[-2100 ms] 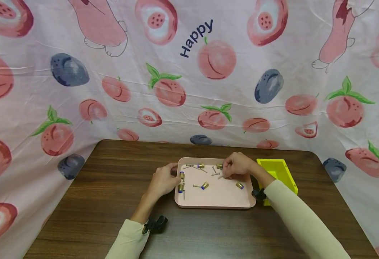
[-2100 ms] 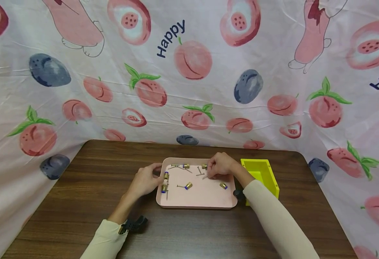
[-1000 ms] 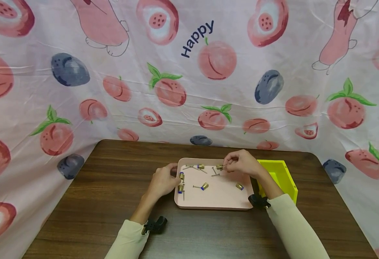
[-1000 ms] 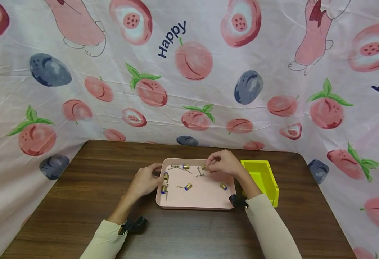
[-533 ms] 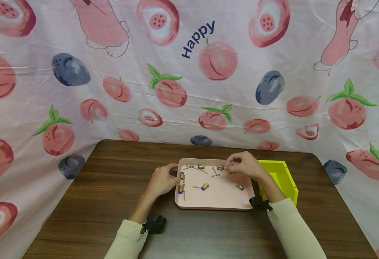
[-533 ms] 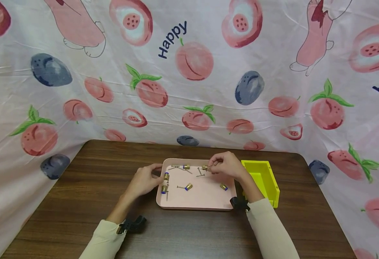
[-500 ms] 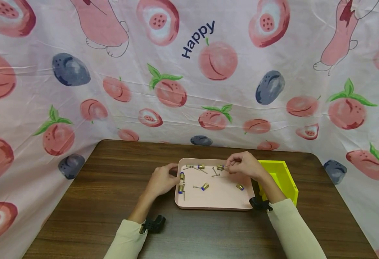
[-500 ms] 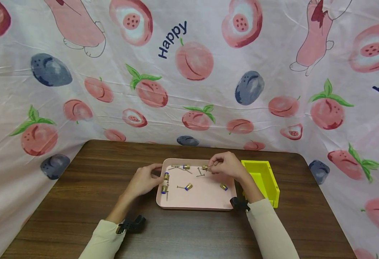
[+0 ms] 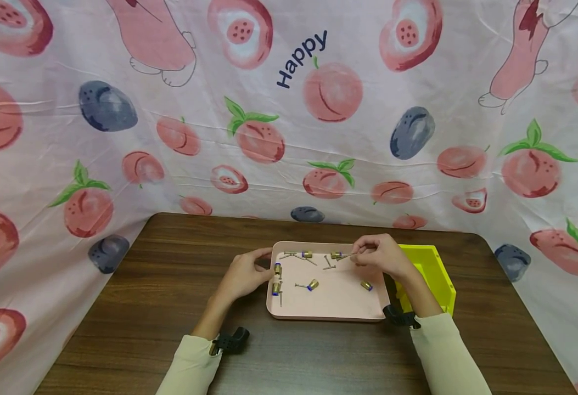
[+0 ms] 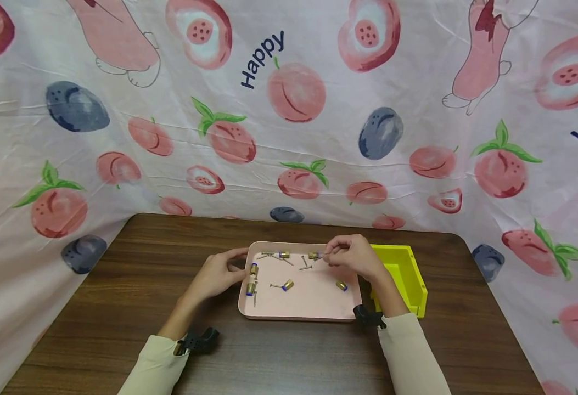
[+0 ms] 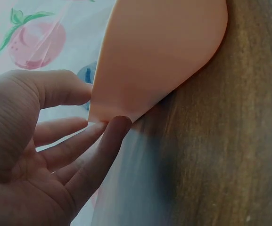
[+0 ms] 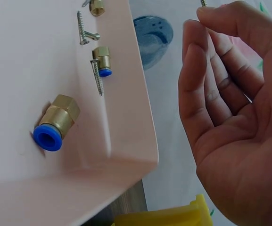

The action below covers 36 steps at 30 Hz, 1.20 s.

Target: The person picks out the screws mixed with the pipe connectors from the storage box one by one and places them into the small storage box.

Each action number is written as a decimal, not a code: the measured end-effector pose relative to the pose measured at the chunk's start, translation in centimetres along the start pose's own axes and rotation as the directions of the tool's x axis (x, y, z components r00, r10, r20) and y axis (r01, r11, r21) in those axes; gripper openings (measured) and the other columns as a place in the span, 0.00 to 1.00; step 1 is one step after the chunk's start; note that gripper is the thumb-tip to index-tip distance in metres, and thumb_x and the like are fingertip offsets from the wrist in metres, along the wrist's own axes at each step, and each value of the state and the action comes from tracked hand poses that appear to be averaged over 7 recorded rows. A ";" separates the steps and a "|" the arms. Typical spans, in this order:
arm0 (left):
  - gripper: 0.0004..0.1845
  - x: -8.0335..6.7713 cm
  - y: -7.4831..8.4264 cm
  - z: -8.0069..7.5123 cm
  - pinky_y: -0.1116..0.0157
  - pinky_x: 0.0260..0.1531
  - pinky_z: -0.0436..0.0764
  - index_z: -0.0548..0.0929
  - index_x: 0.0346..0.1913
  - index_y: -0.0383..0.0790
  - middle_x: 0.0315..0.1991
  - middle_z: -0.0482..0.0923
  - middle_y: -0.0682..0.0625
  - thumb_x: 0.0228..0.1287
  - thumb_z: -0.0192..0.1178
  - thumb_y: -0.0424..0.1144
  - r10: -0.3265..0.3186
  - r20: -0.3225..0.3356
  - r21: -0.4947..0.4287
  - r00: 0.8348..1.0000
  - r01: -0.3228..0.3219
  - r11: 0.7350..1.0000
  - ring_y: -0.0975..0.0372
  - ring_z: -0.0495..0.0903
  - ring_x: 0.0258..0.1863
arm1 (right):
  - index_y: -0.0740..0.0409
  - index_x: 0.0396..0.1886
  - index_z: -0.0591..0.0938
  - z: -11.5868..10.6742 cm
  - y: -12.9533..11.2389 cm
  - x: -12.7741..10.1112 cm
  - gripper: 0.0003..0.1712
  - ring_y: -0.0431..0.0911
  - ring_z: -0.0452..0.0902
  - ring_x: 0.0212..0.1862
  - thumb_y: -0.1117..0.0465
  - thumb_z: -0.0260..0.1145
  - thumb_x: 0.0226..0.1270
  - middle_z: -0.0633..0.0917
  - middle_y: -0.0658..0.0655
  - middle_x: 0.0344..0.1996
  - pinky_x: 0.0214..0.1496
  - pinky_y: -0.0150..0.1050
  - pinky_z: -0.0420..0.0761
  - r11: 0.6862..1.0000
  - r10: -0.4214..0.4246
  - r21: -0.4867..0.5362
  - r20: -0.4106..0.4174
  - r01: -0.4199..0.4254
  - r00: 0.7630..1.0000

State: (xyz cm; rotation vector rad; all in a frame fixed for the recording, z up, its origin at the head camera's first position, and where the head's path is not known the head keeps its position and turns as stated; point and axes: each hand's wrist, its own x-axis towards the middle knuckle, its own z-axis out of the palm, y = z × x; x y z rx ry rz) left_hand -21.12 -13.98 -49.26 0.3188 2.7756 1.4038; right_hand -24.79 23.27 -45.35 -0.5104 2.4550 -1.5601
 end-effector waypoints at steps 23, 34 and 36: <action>0.32 1.7 -4.8 1.3 0.61 0.33 0.88 0.84 0.70 0.32 0.55 0.90 0.39 0.61 0.69 0.38 0.128 -0.016 -0.006 0.992 -0.128 0.992 0.59 0.93 0.35 | 0.70 0.40 0.88 -0.6 0.7 -1.6 0.08 0.48 0.81 0.31 0.68 0.78 0.68 0.87 0.61 0.31 0.37 0.38 0.85 0.999 -0.004 0.031 -0.096 0.007 0.995; 0.32 0.0 0.1 0.1 0.59 0.38 0.89 0.83 0.71 0.30 0.58 0.89 0.38 0.62 0.70 0.31 0.004 0.001 0.007 1.000 -0.004 1.000 0.57 0.94 0.39 | 0.73 0.42 0.87 -0.6 0.7 -2.0 0.10 0.59 0.86 0.35 0.70 0.77 0.68 0.89 0.63 0.33 0.42 0.38 0.88 0.996 -0.006 0.086 -0.122 0.017 0.992; 0.32 -0.1 0.2 0.1 0.60 0.38 0.89 0.83 0.71 0.30 0.58 0.89 0.38 0.62 0.70 0.30 -0.003 0.001 0.009 1.000 0.003 1.000 0.57 0.93 0.39 | 0.73 0.42 0.87 -0.6 0.7 -2.1 0.10 0.59 0.86 0.35 0.70 0.77 0.68 0.89 0.64 0.33 0.42 0.37 0.88 0.995 -0.009 0.095 -0.125 0.021 0.992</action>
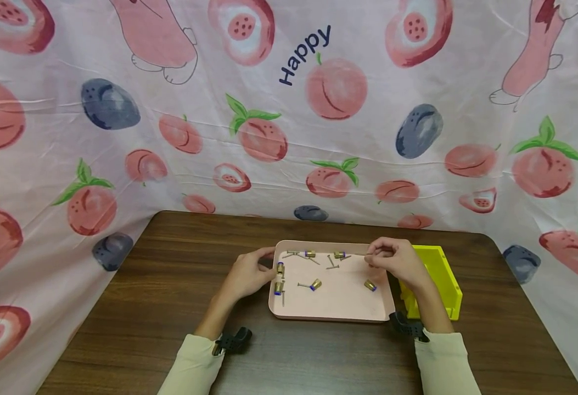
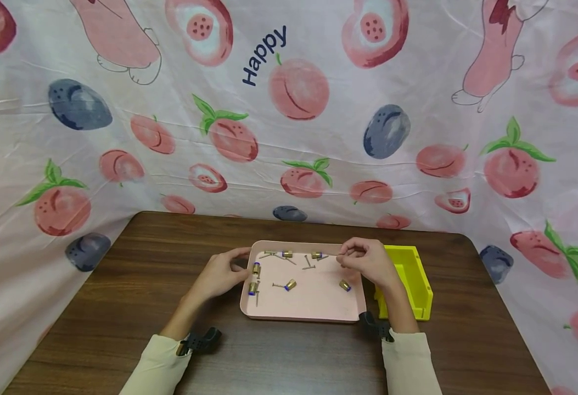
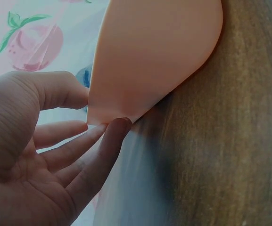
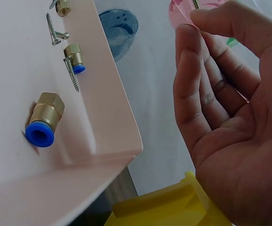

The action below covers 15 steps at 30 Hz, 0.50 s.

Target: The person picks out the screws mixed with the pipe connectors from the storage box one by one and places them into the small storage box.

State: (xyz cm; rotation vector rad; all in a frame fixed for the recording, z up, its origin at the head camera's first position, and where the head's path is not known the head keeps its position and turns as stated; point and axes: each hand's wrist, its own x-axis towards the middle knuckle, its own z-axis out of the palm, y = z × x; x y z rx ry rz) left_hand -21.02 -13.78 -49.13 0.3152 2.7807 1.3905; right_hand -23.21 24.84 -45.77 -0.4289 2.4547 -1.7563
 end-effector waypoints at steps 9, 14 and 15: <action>0.32 0.1 0.0 0.4 0.59 0.38 0.89 0.83 0.71 0.30 0.58 0.89 0.38 0.61 0.70 0.29 -0.014 -0.007 0.006 1.000 0.014 1.000 0.57 0.93 0.38 | 0.76 0.43 0.86 -0.6 0.2 -0.4 0.09 0.52 0.88 0.33 0.73 0.76 0.68 0.90 0.60 0.32 0.41 0.36 0.88 0.998 -0.039 0.041 -0.015 0.039 0.999; 0.32 0.1 0.2 0.5 0.60 0.37 0.89 0.83 0.70 0.29 0.58 0.89 0.38 0.59 0.70 0.28 -0.023 -0.029 0.018 0.999 0.024 1.000 0.57 0.93 0.38 | 0.77 0.42 0.85 -1.2 0.0 -0.8 0.08 0.47 0.87 0.32 0.75 0.75 0.69 0.90 0.56 0.31 0.41 0.35 0.88 0.996 -0.075 0.052 -0.052 0.078 0.996; 0.32 0.1 0.2 0.4 0.59 0.37 0.89 0.83 0.70 0.29 0.57 0.89 0.38 0.59 0.70 0.28 -0.022 -0.034 0.018 0.999 0.023 1.000 0.57 0.94 0.38 | 0.77 0.42 0.85 -1.4 -0.1 -0.9 0.08 0.47 0.87 0.31 0.75 0.75 0.69 0.90 0.55 0.31 0.41 0.35 0.88 0.995 -0.076 0.053 -0.060 0.080 0.995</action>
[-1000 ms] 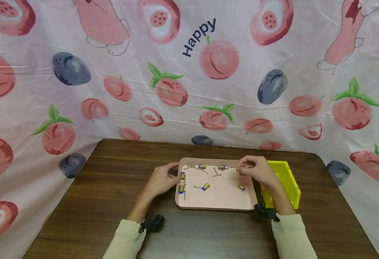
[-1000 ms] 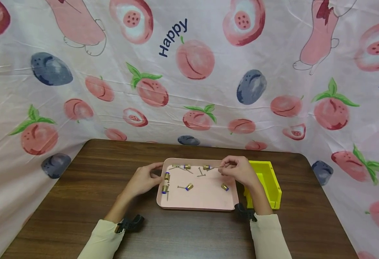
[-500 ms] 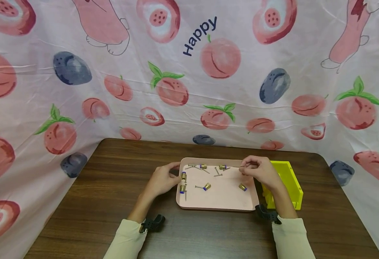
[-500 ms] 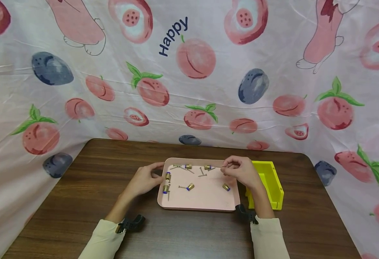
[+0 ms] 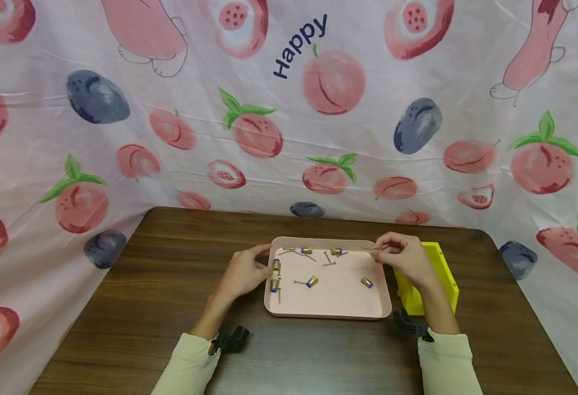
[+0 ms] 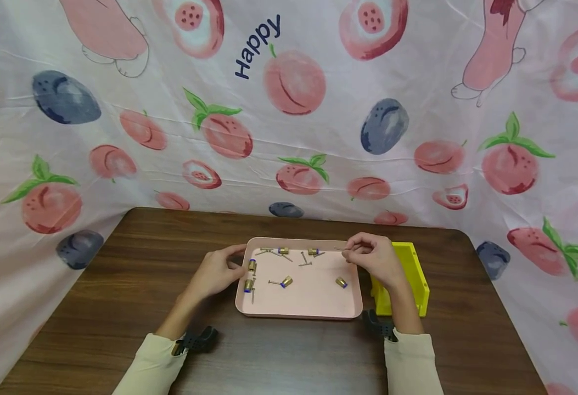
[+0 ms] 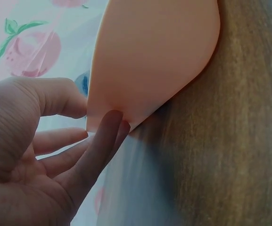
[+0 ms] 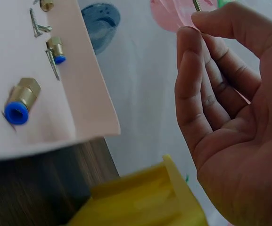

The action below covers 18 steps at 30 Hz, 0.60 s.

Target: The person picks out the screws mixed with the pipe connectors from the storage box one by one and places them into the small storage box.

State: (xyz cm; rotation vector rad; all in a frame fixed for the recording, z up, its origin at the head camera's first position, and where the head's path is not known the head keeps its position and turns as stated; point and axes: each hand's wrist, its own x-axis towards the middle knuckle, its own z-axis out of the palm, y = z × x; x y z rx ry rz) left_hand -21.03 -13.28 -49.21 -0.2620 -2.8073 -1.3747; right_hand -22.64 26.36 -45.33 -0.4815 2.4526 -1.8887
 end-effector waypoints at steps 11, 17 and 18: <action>0.34 1.4 -3.2 1.2 0.62 0.29 0.87 0.85 0.68 0.30 0.51 0.92 0.39 0.54 0.70 0.34 0.077 -0.047 0.037 0.996 -0.075 0.997 0.61 0.92 0.32 | 0.80 0.41 0.82 -2.1 0.0 -1.0 0.06 0.45 0.88 0.31 0.77 0.71 0.71 0.90 0.52 0.30 0.39 0.37 0.89 0.999 -0.017 0.044 -0.059 0.019 0.998; 0.34 0.2 0.0 0.3 0.55 0.39 0.90 0.83 0.71 0.30 0.56 0.90 0.38 0.58 0.71 0.31 -0.020 -0.026 0.018 0.999 0.020 1.000 0.57 0.94 0.38 | 0.79 0.42 0.82 -3.0 0.2 -1.3 0.08 0.42 0.86 0.30 0.75 0.72 0.72 0.89 0.50 0.29 0.38 0.33 0.87 1.000 0.014 0.000 -0.121 -0.014 0.993; 0.34 0.2 0.1 0.3 0.55 0.40 0.90 0.83 0.71 0.30 0.57 0.90 0.38 0.58 0.71 0.30 -0.031 -0.024 0.023 0.999 0.031 0.999 0.57 0.94 0.39 | 0.79 0.42 0.82 -3.2 0.3 -1.4 0.08 0.41 0.85 0.30 0.75 0.72 0.72 0.88 0.49 0.29 0.38 0.32 0.87 1.000 0.018 -0.017 -0.134 -0.020 0.991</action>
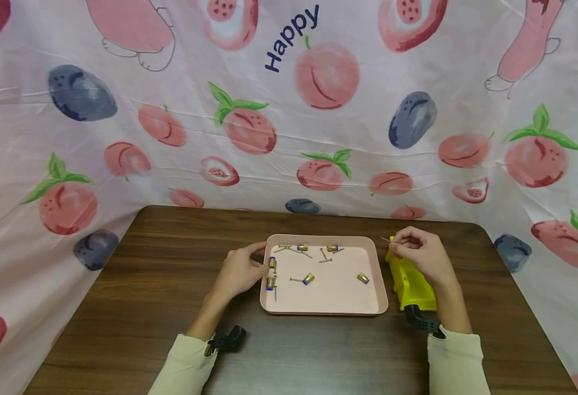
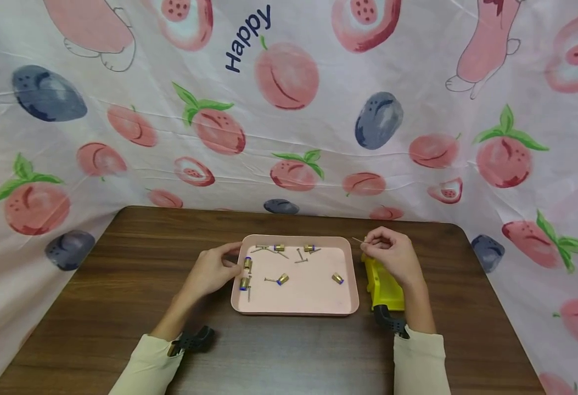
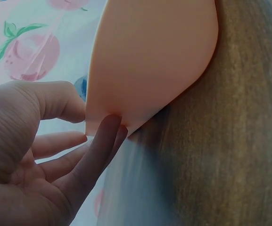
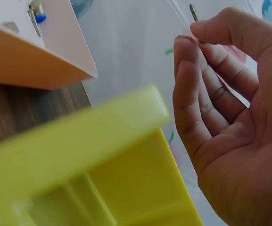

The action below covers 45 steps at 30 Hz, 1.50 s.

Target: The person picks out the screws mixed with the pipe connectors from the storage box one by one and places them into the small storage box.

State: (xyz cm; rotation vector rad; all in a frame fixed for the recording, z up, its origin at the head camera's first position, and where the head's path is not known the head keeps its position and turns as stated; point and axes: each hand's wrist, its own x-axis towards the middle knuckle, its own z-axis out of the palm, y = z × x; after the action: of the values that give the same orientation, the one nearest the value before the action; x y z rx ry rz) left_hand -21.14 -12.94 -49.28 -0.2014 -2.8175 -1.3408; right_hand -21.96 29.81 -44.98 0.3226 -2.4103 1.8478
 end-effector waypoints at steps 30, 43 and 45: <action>0.34 -0.1 -0.1 0.2 0.56 0.43 0.89 0.83 0.71 0.32 0.58 0.90 0.39 0.59 0.72 0.30 -0.011 0.002 0.005 1.000 0.011 1.000 0.57 0.94 0.40 | 0.67 0.44 0.90 -4.1 0.8 -1.4 0.11 0.39 0.81 0.31 0.62 0.76 0.71 0.89 0.55 0.33 0.36 0.27 0.80 0.905 0.021 -0.413 -0.209 -0.108 0.978; 0.34 -0.2 0.1 0.2 0.56 0.42 0.90 0.83 0.71 0.31 0.58 0.89 0.38 0.59 0.72 0.29 -0.015 0.005 -0.013 1.000 0.015 1.000 0.56 0.94 0.41 | 0.67 0.42 0.89 -4.1 1.2 -1.3 0.09 0.38 0.80 0.30 0.64 0.76 0.70 0.89 0.59 0.33 0.35 0.26 0.79 0.875 -0.009 -0.475 -0.216 -0.097 0.976; 0.34 -0.2 0.2 0.1 0.56 0.42 0.90 0.83 0.71 0.31 0.59 0.89 0.38 0.59 0.72 0.29 -0.018 0.007 -0.014 1.000 0.018 1.000 0.56 0.94 0.41 | 0.67 0.41 0.89 -4.0 1.3 -1.3 0.10 0.38 0.79 0.30 0.63 0.76 0.70 0.89 0.58 0.32 0.34 0.26 0.79 0.869 -0.008 -0.485 -0.216 -0.100 0.976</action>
State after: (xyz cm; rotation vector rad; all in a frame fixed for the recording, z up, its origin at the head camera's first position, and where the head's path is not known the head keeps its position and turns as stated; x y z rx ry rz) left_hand -20.93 -12.76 -49.26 -0.1815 -2.8236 -1.3661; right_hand -21.24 34.16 -45.35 0.0213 -2.6311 1.1343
